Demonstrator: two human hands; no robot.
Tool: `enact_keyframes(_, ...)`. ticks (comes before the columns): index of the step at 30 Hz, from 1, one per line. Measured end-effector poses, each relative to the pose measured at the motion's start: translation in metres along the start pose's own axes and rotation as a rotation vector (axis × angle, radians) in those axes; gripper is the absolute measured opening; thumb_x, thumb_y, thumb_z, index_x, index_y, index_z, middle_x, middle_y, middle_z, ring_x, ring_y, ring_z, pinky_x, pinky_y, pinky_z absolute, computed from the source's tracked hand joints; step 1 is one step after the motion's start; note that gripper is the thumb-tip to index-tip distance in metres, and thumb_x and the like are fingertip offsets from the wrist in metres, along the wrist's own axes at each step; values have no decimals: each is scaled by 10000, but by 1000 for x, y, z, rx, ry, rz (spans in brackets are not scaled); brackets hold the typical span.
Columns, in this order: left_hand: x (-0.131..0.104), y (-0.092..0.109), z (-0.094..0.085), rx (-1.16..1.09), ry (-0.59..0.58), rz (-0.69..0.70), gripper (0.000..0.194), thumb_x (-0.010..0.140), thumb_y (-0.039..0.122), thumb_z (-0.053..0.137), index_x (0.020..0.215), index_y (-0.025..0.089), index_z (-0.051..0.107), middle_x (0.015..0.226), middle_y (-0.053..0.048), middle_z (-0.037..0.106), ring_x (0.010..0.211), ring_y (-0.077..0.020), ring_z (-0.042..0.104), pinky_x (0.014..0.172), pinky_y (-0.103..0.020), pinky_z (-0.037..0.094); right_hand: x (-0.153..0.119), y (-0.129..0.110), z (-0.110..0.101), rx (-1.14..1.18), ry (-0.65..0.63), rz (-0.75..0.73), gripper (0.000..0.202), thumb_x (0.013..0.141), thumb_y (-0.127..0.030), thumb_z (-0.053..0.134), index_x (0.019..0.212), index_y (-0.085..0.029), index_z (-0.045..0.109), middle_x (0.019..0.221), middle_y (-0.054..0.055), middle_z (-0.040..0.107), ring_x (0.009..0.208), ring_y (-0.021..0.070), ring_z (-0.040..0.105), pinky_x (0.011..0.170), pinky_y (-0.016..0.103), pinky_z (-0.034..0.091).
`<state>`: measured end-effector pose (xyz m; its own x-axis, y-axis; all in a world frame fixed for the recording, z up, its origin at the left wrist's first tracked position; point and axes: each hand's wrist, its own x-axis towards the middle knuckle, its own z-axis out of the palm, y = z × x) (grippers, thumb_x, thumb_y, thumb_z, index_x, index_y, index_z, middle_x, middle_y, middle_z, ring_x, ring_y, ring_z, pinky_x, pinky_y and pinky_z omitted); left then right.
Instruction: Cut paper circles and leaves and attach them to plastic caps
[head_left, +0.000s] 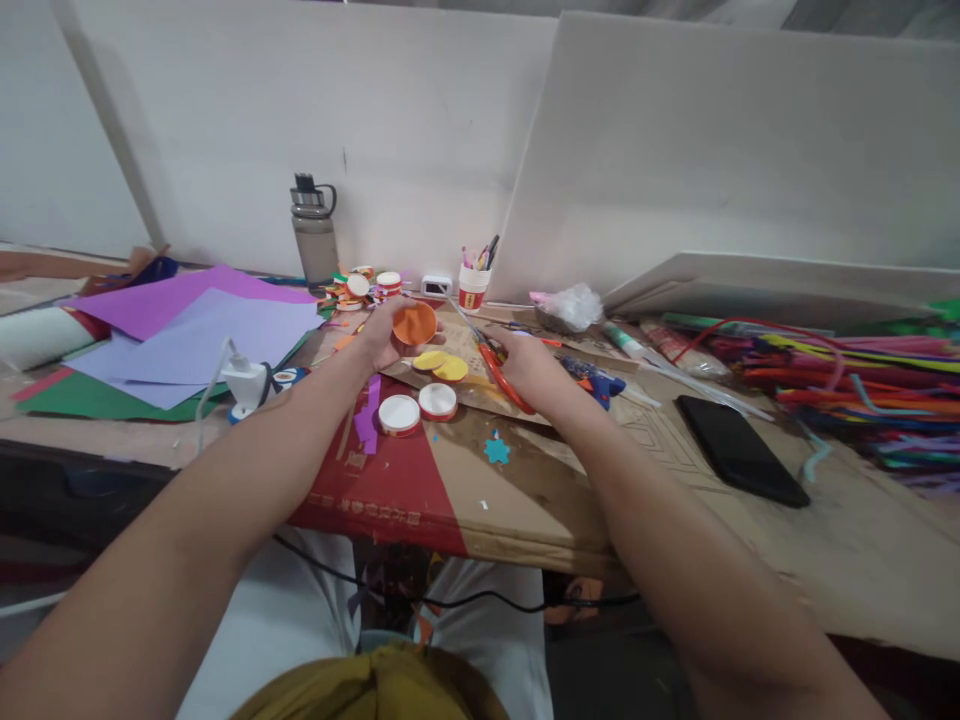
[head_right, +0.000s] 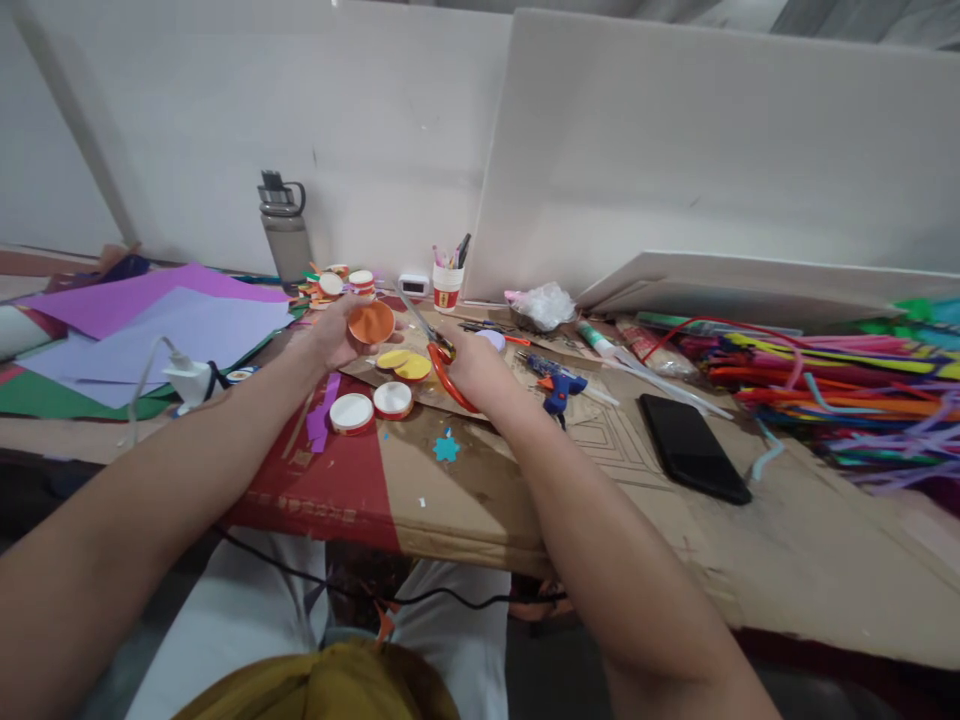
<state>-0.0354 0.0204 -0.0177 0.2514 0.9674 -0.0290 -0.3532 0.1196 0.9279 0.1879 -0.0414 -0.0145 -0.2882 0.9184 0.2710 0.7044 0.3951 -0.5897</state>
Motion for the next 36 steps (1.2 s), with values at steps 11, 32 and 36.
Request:
enact_keyframes(11, 5, -2, -7, 109, 13, 200, 207, 728, 266, 789, 886, 170, 695, 734, -10, 674, 540, -93, 588, 369, -155, 354, 9, 19, 0, -274, 76, -124, 413, 904, -286, 598, 1297, -168, 637, 1282, 157, 680, 1183, 296, 642, 1002, 403, 488)
enact_keyframes(32, 6, 2, -10, 22, 54, 186, 129, 641, 134, 746, 741, 141, 665, 641, 8, 651, 545, -86, 571, 474, -181, 430, 6, 19, 0, -398, 54, -168, 431, 894, -221, 547, 1308, -157, 647, 1264, 162, 682, 1139, 297, 652, 981, 385, 490)
enact_keyframes(36, 7, 2, -12, 55, 58, 185, 110, 639, 131, 743, 710, 138, 659, 634, 12, 646, 536, -79, 562, 463, -177, 404, 5, 20, 0, -414, 41, -168, 432, 890, -217, 545, 1306, -172, 647, 1256, 153, 690, 1131, 296, 655, 964, 379, 496)
